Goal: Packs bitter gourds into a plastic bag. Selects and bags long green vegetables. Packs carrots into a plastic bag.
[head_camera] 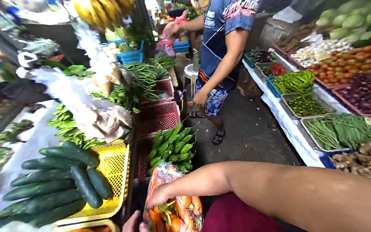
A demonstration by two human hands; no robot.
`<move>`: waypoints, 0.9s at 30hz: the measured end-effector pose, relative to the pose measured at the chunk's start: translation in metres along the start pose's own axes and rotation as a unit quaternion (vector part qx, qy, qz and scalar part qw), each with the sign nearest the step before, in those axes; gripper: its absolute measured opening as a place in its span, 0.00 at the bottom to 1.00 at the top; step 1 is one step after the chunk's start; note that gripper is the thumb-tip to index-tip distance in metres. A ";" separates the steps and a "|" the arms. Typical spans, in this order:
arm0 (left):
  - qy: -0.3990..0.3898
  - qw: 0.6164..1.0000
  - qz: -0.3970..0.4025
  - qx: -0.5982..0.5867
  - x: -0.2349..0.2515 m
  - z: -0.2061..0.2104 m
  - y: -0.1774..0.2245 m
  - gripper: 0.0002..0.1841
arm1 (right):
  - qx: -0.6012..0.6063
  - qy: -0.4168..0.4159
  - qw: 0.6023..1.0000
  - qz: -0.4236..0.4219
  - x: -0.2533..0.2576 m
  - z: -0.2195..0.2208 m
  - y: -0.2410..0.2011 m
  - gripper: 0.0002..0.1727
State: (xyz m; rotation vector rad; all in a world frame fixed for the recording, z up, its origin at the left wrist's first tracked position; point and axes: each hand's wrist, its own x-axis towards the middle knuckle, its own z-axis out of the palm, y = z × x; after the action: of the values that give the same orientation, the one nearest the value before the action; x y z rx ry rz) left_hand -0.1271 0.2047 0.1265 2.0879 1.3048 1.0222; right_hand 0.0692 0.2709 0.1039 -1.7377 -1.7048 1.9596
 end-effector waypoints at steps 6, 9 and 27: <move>-0.025 0.996 -0.023 0.077 -0.034 0.024 0.027 0.34 | 0.334 -0.086 0.938 0.016 -0.042 -0.007 -0.031 0.16; 0.047 0.994 -0.013 0.099 -0.024 0.017 0.033 0.27 | 0.406 -0.079 0.911 0.004 -0.056 0.003 -0.048 0.14; 0.007 0.874 -0.379 -0.306 -0.018 0.002 0.063 0.17 | 0.100 -0.161 0.943 -0.275 -0.060 -0.042 -0.023 0.40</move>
State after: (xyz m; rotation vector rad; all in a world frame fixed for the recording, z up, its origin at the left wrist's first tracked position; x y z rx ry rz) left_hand -0.0958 0.1612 0.1644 0.9600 1.3846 0.9057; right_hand 0.1080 0.2712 0.1703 -0.7840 -1.7407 2.1077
